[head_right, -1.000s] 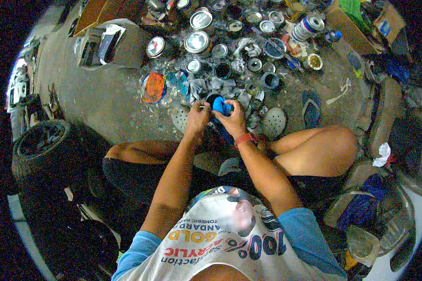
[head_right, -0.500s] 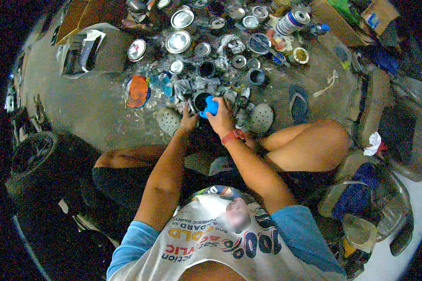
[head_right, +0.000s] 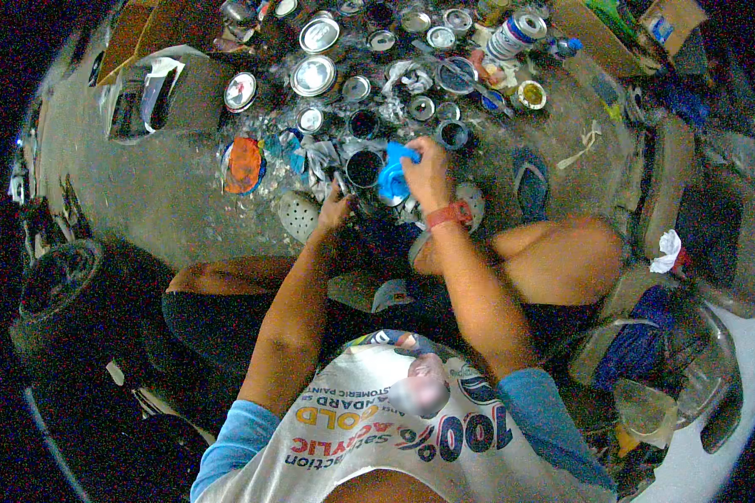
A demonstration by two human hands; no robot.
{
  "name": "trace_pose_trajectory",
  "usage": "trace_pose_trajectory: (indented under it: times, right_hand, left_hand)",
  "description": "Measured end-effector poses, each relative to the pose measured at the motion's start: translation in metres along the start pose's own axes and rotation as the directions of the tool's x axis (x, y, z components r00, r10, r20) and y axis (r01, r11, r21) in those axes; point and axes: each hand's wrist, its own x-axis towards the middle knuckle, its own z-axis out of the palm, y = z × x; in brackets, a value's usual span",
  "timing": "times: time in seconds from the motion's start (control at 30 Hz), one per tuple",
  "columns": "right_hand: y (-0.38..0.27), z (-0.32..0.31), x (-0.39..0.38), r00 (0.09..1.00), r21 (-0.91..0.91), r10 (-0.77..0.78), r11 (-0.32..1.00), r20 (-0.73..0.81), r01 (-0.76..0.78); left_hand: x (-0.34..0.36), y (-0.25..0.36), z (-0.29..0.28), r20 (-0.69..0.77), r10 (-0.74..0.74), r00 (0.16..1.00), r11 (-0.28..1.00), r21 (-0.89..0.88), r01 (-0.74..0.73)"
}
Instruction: The person sits on the floor sorting through numerous paint cans, then pours paint into a spray gun cup. They walk to a white car and spray paint the hood, which is covered with newspaper.
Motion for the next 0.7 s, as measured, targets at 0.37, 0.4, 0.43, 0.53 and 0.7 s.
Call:
trace_pose_trajectory:
  times: [0.37,0.4,0.43,0.53,0.7]
  right_hand:
    - [0.096,-0.069,0.097,0.999,-0.470,0.053,0.881,-0.007,-0.050]
    - [0.102,-0.070,0.098,0.992,-0.439,0.122,0.894,0.038,-0.093]
    - [0.095,-0.068,0.095,0.997,-0.448,0.080,0.891,-0.021,-0.081]
    - [0.060,-0.053,0.064,0.952,-0.539,-0.207,0.841,-0.224,0.056]
    - [0.052,0.021,0.027,0.871,-0.579,-0.395,0.652,0.292,0.490]
  left_hand:
    - [-0.111,0.164,-0.040,0.018,-0.112,0.994,0.948,-0.297,0.112]
    - [-0.128,0.187,-0.048,0.015,-0.079,0.997,0.954,-0.288,0.080]
    - [-0.143,0.206,-0.058,0.013,-0.062,0.998,0.961,-0.270,0.064]
    - [-0.187,0.246,-0.088,-0.031,0.022,0.999,0.968,-0.248,-0.029]
    - [-0.223,0.301,-0.123,-0.024,0.085,0.996,0.995,-0.049,-0.086]
